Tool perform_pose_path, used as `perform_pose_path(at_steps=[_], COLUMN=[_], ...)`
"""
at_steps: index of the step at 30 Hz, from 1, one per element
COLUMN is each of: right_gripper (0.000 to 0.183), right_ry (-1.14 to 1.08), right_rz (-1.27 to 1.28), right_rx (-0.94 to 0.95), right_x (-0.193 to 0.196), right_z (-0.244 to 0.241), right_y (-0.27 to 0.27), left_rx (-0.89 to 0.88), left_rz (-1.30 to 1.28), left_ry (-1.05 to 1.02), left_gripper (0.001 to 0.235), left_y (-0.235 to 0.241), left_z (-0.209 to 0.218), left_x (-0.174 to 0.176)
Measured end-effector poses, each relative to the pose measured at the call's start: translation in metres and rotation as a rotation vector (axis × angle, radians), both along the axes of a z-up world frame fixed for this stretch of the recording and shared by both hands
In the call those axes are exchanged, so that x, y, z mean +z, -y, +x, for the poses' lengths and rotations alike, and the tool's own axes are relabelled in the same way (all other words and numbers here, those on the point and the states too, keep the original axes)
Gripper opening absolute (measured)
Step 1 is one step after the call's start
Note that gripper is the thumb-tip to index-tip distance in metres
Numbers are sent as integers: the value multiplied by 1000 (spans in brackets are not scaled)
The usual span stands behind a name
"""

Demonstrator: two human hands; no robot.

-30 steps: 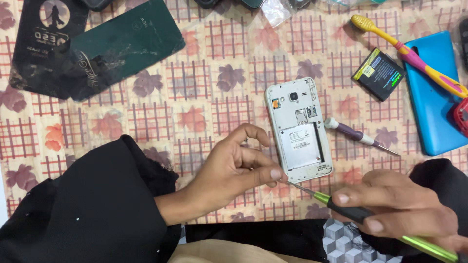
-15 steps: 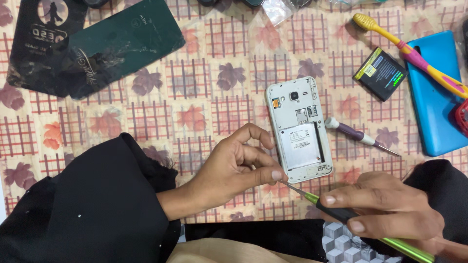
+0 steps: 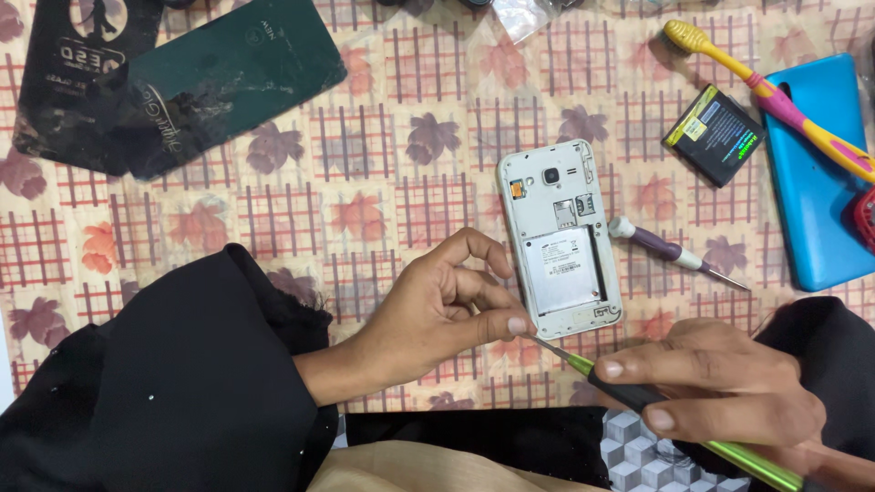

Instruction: The person disassembles a white smartphone by removing screws and the back cover, then cleans the internal components with a toothbrush. They reassemble the phone by placing the back cover and tightening screws.

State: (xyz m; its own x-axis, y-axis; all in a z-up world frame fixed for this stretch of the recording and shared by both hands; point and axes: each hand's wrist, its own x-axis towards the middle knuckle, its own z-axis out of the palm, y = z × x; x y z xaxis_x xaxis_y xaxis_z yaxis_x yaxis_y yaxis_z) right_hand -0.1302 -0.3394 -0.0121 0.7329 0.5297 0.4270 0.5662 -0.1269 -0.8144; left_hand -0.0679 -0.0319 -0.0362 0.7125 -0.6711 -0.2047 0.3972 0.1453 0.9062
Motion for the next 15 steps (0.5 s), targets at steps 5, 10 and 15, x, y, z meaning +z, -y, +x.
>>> perform_pose_path(at_steps=[5,10,15], right_gripper=[20,13,12], right_ry=[188,290,351], right_rz=[-26,67,100], right_rx=[-37,-36,40], right_x=[5,8,10], right_z=[4,13,25], right_y=[-17,-34,-33], left_rx=[8,8,-1], left_rz=[15,29,82], left_ry=[25,56,70], left_gripper=[33,32,35], left_y=[0,1,2], left_z=[-1,-1,-2], left_x=[-1,0,5])
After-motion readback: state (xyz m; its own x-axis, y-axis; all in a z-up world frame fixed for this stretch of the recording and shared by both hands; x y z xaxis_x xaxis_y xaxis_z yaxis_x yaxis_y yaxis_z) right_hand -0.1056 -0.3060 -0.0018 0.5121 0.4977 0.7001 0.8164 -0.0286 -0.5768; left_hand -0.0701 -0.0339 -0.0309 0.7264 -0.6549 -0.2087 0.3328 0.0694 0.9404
